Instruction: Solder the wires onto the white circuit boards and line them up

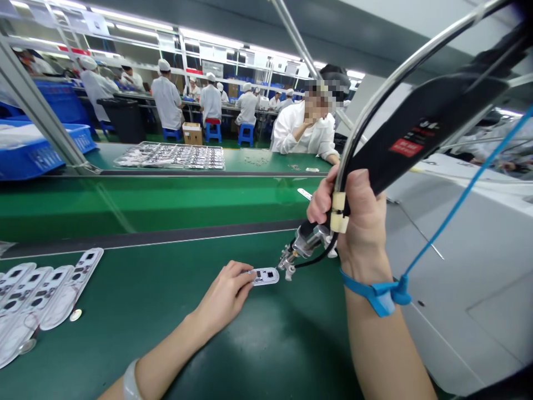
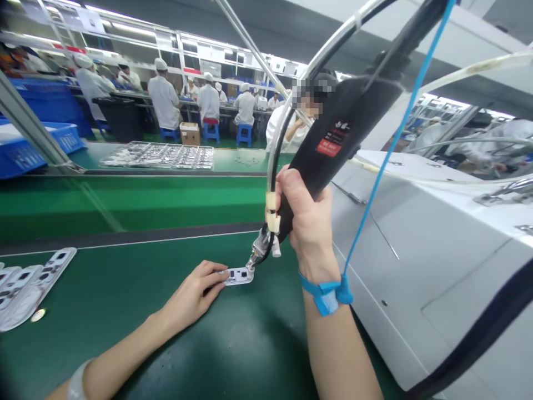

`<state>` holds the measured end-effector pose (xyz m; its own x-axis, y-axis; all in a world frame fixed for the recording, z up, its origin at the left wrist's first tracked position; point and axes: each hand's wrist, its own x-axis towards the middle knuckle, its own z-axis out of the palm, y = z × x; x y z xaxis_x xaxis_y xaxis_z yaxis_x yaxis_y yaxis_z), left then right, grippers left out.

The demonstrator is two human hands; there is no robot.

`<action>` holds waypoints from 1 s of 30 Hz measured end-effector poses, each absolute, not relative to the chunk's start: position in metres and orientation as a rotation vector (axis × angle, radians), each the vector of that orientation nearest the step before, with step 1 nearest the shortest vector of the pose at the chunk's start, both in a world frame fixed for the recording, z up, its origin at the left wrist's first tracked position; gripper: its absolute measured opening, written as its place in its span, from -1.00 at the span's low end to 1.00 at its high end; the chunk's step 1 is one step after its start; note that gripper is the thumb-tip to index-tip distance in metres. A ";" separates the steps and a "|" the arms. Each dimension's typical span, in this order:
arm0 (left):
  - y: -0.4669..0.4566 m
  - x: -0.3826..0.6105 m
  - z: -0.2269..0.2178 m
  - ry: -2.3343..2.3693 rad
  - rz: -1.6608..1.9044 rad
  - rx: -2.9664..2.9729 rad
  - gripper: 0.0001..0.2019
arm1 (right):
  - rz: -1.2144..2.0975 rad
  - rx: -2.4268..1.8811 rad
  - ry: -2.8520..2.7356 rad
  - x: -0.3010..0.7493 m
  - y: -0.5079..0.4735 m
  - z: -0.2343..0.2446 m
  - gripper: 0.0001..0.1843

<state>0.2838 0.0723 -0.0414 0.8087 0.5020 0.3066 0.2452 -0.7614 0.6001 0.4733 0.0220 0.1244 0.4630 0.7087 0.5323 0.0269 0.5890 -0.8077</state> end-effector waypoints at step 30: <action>0.072 0.286 -0.037 0.540 0.597 2.448 -0.78 | 0.486 -0.836 -1.083 0.470 0.031 0.114 -0.62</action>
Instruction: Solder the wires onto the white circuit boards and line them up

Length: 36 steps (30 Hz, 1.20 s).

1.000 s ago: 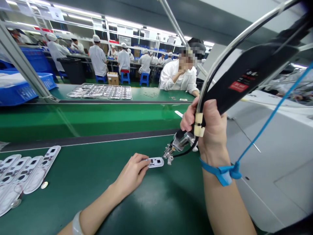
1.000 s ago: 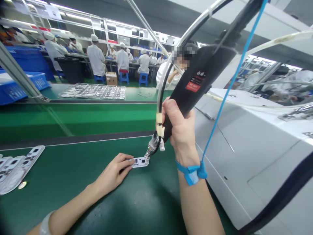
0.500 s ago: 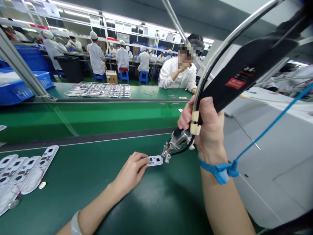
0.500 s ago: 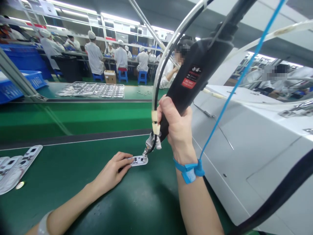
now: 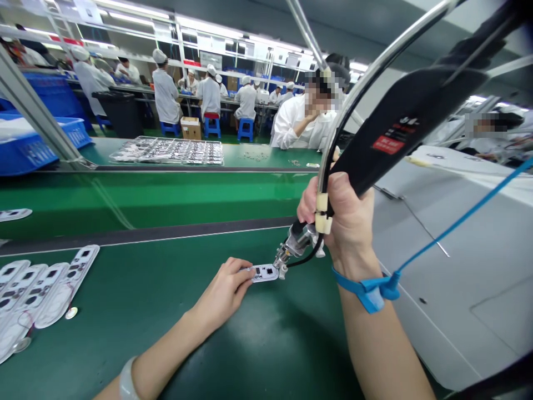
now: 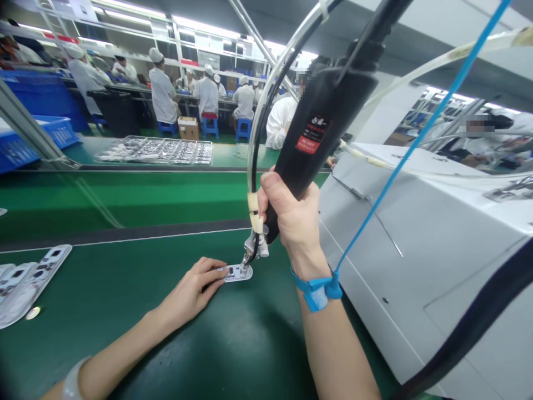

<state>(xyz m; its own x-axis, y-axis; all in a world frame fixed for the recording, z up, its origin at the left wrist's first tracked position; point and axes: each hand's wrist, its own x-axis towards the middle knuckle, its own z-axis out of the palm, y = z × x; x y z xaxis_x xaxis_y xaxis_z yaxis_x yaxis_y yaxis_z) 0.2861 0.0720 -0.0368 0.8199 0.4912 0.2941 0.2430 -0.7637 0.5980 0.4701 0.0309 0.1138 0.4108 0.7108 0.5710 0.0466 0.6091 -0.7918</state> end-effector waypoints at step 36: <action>0.079 0.284 -0.047 0.563 0.719 2.527 -0.73 | 0.414 -0.910 -1.004 0.468 0.022 0.125 -0.57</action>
